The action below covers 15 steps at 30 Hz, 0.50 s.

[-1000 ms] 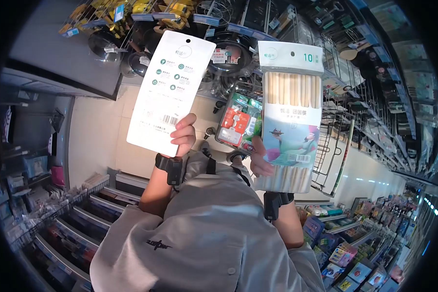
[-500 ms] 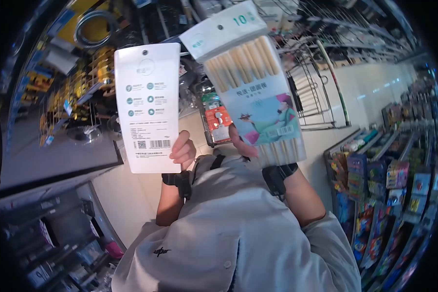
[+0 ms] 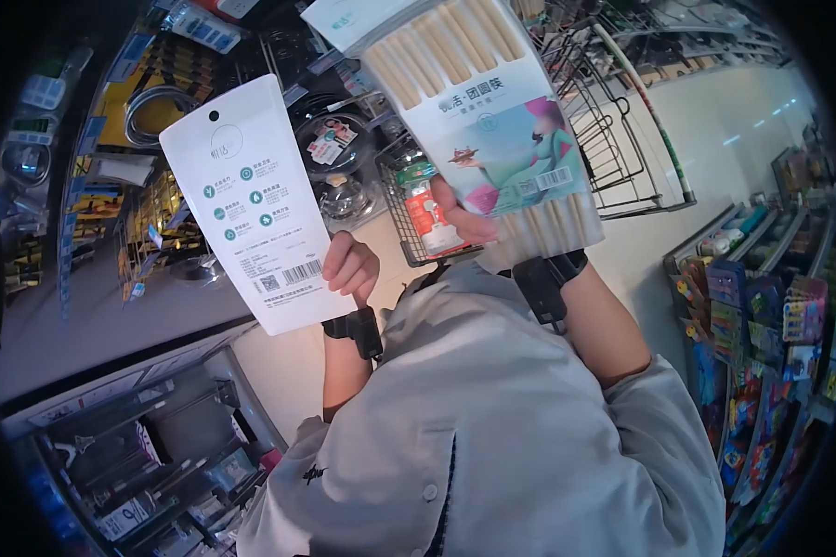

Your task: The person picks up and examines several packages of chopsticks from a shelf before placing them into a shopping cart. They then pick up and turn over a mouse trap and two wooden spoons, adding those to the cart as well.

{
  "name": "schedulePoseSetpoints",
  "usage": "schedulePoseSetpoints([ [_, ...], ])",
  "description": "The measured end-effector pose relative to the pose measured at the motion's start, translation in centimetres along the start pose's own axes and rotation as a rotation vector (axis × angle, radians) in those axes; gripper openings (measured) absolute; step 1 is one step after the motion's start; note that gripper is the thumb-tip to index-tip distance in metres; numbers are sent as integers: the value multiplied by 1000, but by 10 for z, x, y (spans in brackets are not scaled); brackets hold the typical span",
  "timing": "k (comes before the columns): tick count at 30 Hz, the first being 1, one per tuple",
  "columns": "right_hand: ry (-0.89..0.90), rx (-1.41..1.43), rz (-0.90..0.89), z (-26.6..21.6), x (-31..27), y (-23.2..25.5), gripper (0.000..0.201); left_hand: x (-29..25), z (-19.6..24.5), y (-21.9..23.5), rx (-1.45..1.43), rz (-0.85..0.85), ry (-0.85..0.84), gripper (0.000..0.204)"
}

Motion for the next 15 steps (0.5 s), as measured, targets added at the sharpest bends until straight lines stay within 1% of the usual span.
schedulePoseSetpoints([
  [1, 17, 45, 34, -9, -5, 7, 77, 5, -6, -1, 16, 9, -12, 33],
  [2, 35, 85, 71, -15, -7, 13, 76, 8, -12, -8, 12, -37, 4, 29],
  [3, 31, 90, 59, -21, -10, 13, 76, 13, -19, -17, 8, -88, 23, 27],
  [5, 0, 150, 85, -31, -12, 16, 77, 21, -25, -15, 38, -99, 14, 25],
  [6, -19, 180, 98, -28, -7, 17, 78, 15, -20, -16, 56, -110, 6, 24],
  [7, -29, 184, 82, -36, -8, 19, 78, 19, -24, -14, 71, -62, -5, 29],
  [8, -75, 138, 27, -41, -9, 19, 80, 22, -28, -15, 88, -64, -18, 29],
  [9, -119, 88, -31, -45, -10, 18, 81, 25, -32, -10, 100, -30, -14, 32],
  [11, -155, 36, -63, -60, -19, 17, 83, 34, -41, 4, 140, 45, -26, 40],
  [12, -179, -15, -68, -64, -24, 18, 85, 39, -45, 7, 155, 42, -34, 40],
  [13, -182, -26, -17, -55, -19, 25, 89, 32, -40, 11, 131, 31, -9, 40],
  [14, -187, -28, -24, -61, -24, 32, 89, 39, -51, 13, 107, 18, 14, 40],
  [15, -164, -8, -98, -69, -28, 29, 90, 48, -55, 7, 61, 45, -60, 41],
])
Point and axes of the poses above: each hand's wrist, its own x-axis towards the middle knuckle, its own y-axis out of the back of the hand, z = x × y, the point moved 10 cm from there along x, towards the middle knuckle, and after that the axes turned 15 degrees about z, right-handed, at the moved point
